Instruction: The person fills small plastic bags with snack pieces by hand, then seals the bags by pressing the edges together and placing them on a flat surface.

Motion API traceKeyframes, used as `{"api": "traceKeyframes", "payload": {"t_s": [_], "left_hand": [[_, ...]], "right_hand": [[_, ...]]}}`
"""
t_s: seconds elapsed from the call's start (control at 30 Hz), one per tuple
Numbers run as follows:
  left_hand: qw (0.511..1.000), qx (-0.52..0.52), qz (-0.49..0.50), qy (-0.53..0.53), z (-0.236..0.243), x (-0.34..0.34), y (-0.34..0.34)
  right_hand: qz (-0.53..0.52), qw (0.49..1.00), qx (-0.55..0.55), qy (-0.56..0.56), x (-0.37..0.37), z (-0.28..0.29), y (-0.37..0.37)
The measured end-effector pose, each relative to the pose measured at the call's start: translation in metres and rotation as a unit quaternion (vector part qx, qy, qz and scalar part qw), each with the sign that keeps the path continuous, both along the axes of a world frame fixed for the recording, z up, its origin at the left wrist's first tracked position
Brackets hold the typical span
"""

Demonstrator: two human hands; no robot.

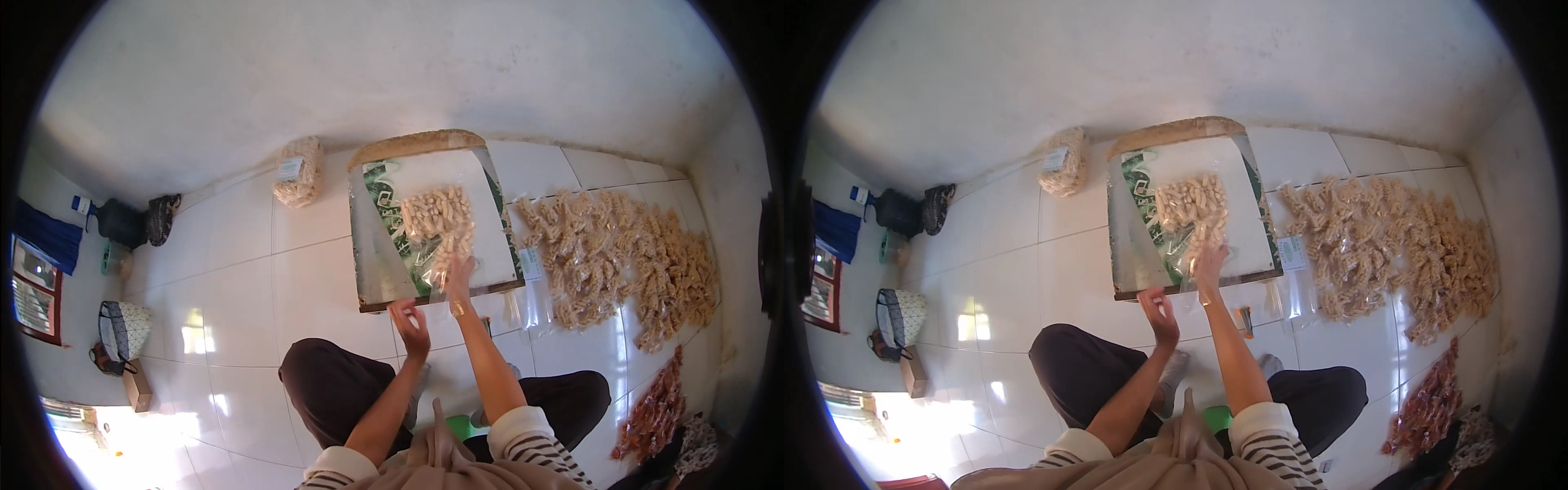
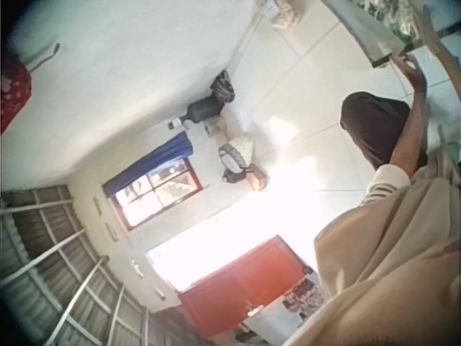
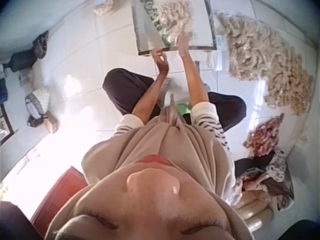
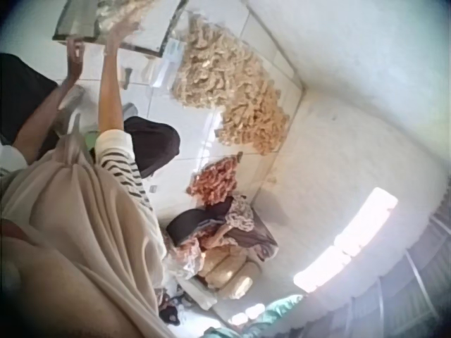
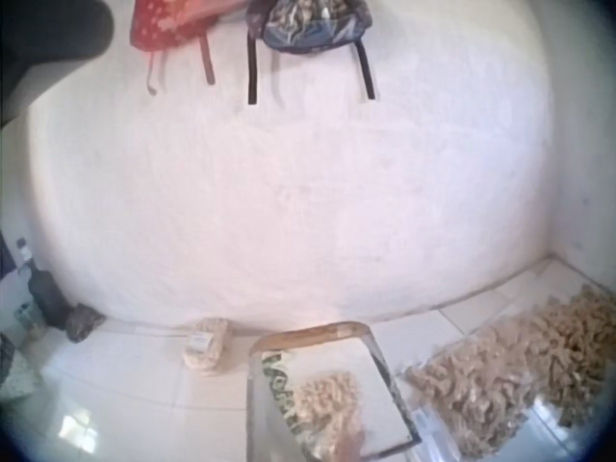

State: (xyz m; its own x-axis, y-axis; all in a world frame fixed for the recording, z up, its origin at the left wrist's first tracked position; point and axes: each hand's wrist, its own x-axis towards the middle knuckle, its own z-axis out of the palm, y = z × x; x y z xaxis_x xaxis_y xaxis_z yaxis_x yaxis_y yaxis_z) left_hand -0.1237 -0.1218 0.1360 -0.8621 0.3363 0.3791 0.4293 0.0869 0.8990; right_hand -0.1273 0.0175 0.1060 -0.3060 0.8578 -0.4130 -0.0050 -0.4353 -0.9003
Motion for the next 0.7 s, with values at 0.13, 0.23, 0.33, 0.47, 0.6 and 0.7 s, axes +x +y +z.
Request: {"api": "traceKeyframes", "payload": {"t_s": [0.13,0.23,0.33,0.47,0.6,0.7], "left_hand": [[0.974,0.111,0.014,-0.197,-0.013,-0.062,0.052],[0.945,0.089,-0.024,-0.314,-0.01,-0.11,0.08],[0.902,0.044,-0.087,-0.42,0.004,-0.117,0.097],[0.919,0.029,-0.117,-0.376,0.003,-0.107,0.099],[0.886,-0.066,-0.119,-0.443,0.024,-0.073,0.099],[0.904,-0.014,-0.079,-0.42,-0.02,-0.076,0.09]], "right_hand": [[0.068,0.987,-0.012,0.147,0.012,0.021,-0.023],[0.09,0.986,0.086,0.115,0.01,0.017,-0.031],[0.1,0.982,0.151,0.048,0.013,0.022,-0.027],[0.095,0.988,0.101,0.072,-0.003,0.024,-0.022],[0.023,0.991,0.127,-0.04,-0.009,0.022,-0.015],[-0.004,0.991,0.133,0.027,-0.035,0.019,-0.02]]}}
